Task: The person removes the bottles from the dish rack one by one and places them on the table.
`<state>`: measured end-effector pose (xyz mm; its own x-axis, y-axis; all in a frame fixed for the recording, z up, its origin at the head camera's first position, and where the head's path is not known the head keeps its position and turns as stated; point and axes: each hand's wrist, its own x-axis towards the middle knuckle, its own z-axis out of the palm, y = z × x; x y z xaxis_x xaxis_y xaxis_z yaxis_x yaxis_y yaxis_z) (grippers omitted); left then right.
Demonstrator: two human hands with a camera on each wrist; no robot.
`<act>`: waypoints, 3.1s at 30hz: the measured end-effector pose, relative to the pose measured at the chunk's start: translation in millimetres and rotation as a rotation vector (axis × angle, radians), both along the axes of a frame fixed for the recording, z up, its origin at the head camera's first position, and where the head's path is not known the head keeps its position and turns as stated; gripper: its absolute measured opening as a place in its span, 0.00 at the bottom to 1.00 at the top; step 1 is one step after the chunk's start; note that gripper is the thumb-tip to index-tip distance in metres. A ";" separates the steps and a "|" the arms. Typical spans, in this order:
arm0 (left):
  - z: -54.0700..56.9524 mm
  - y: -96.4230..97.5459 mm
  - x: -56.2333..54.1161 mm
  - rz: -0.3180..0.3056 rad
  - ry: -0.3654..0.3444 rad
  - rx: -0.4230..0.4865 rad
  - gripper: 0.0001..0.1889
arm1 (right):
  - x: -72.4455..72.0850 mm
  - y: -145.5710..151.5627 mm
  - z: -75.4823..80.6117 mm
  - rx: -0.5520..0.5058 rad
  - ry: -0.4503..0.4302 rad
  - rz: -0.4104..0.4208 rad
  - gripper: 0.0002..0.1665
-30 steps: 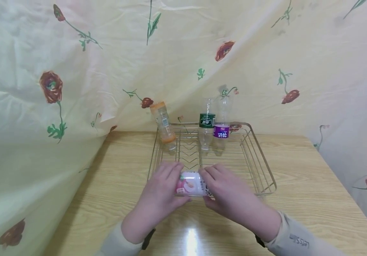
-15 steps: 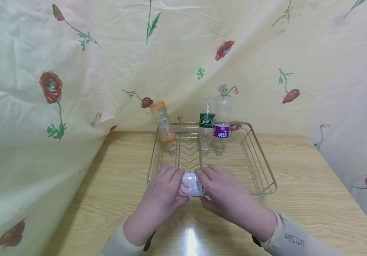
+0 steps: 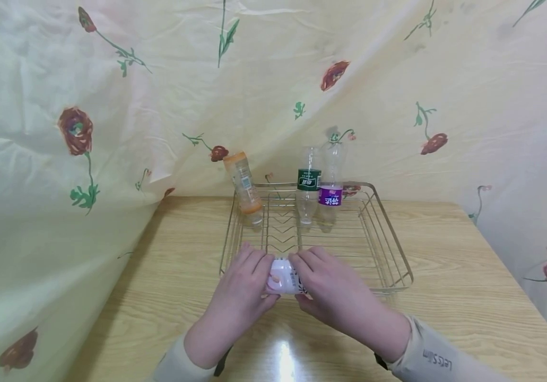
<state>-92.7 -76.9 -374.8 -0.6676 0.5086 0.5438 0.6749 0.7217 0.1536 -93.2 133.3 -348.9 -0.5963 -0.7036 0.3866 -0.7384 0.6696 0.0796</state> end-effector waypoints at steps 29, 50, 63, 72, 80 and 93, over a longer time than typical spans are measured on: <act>0.8 -17.1 -1.1 0.042 -0.114 0.125 0.34 | -4.3 34.3 21.3 -0.204 -0.200 -0.041 0.53; -1.4 -22.1 0.0 0.134 -0.173 0.221 0.34 | -5.9 56.0 21.2 -0.264 -0.336 -0.148 0.67; -1.7 -24.2 0.1 0.143 -0.130 0.297 0.34 | -5.8 68.1 19.7 -0.241 -0.408 -0.220 0.65; -2.4 -24.9 1.3 0.167 -0.156 0.334 0.34 | -6.3 73.6 13.4 -0.225 -0.437 -0.254 0.66; -2.9 -25.4 1.2 0.184 -0.140 0.348 0.35 | -6.0 76.5 10.9 -0.238 -0.419 -0.243 0.64; -4.6 -27.8 -1.2 0.185 -0.057 0.431 0.36 | -6.1 83.2 7.4 -0.266 -0.418 -0.256 0.64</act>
